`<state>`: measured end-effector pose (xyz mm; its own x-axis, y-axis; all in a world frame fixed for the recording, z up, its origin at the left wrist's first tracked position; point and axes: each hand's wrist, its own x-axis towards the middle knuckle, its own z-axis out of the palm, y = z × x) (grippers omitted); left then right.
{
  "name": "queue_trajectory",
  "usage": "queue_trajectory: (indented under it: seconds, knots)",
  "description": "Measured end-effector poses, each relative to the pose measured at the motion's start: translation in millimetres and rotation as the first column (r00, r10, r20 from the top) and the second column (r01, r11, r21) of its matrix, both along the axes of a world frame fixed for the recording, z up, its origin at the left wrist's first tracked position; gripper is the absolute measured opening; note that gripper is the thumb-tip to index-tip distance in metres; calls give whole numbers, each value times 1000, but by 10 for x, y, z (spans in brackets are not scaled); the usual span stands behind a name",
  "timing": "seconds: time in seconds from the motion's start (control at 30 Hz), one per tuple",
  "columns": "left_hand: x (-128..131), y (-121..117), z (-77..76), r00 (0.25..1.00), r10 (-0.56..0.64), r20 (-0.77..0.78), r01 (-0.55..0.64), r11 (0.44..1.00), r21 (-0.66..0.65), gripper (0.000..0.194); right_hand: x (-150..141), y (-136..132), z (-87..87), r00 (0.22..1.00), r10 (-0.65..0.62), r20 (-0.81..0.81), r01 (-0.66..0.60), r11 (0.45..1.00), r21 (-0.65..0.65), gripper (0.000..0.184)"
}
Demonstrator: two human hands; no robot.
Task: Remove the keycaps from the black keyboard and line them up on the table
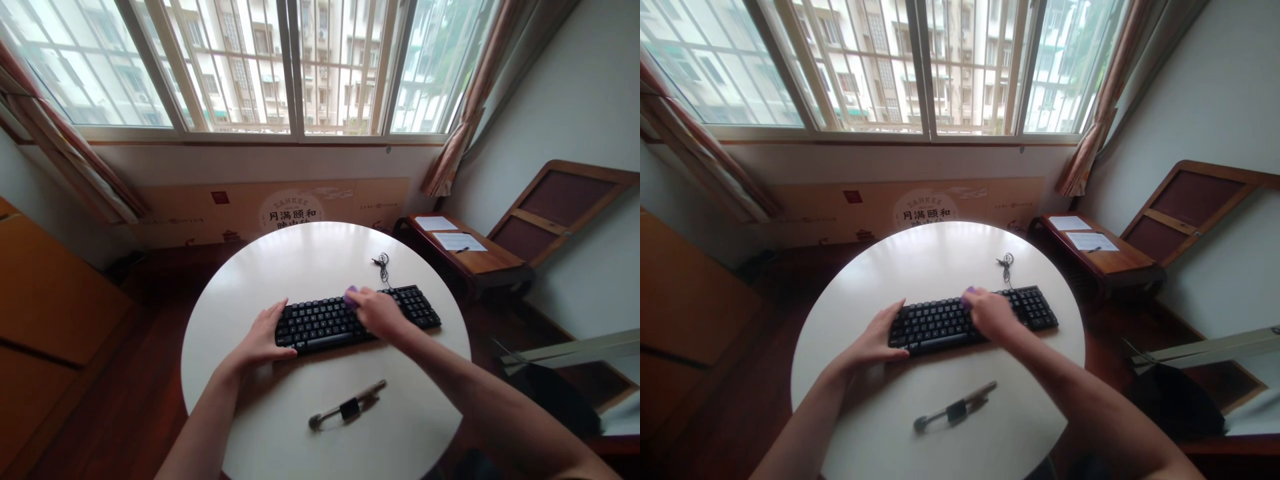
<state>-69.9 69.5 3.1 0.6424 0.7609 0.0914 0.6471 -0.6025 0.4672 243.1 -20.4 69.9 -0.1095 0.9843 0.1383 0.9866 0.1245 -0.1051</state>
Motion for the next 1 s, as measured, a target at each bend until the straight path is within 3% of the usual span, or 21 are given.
queue_trajectory:
  seconds: [0.07,0.13,0.17,0.23,0.33,0.43,0.47,0.53,0.6,0.63,0.67,0.73,0.83,0.9,1.0]
  knots:
    - [-15,-9,-16,999,10,33,-10,1000,-2,117,-755,86,-40,970,239,-34,-239,971,22,31]
    - [-30,-18,-35,996,12,89,-12,1000,-5,110,-1293,126,-90,930,364,-50,-362,931,35,32]
    - [-34,-20,-42,994,13,113,-13,1000,-1,108,-1432,128,-119,920,389,-54,-387,921,45,36]
    - [-30,-21,-48,993,20,118,-21,1000,11,110,-1410,95,-187,914,401,-61,-397,916,60,35]
    - [-7,-12,-35,997,29,66,-31,999,26,118,-739,-46,-313,953,299,-52,-296,953,57,30]
    - [12,-3,-15,999,25,38,-26,1000,18,118,318,-284,-417,1000,-5,-12,6,999,32,43]
    - [15,-1,-11,999,26,32,-26,1000,15,118,667,-368,-436,990,-140,6,140,990,14,46]
    - [19,0,-7,999,30,26,-30,1000,10,119,1246,-511,-442,919,-395,23,395,919,-17,45]
    - [21,-1,-10,999,30,28,-30,1000,7,120,1552,-577,-404,841,-539,42,540,840,-45,44]
    - [22,-3,-12,999,28,31,-28,1000,5,120,1573,-573,-370,826,-561,47,563,825,-50,42]
    - [22,-6,-13,999,25,34,-25,1000,3,121,1502,-544,-326,830,-555,44,557,829,-44,42]
    - [17,-17,-14,999,27,38,-27,1000,-6,121,1103,-428,-223,890,-456,10,456,890,8,42]
    - [-8,-46,-9,998,22,66,-20,999,-34,122,111,-210,-92,996,-71,-49,73,996,48,42]
    - [-32,-68,-8,995,-6,99,11,999,-53,120,-558,-102,-55,978,198,-59,-195,979,54,37]
    - [-61,-86,-12,991,-42,129,49,998,-51,112,-1196,-37,-72,940,335,-60,-333,942,39,23]
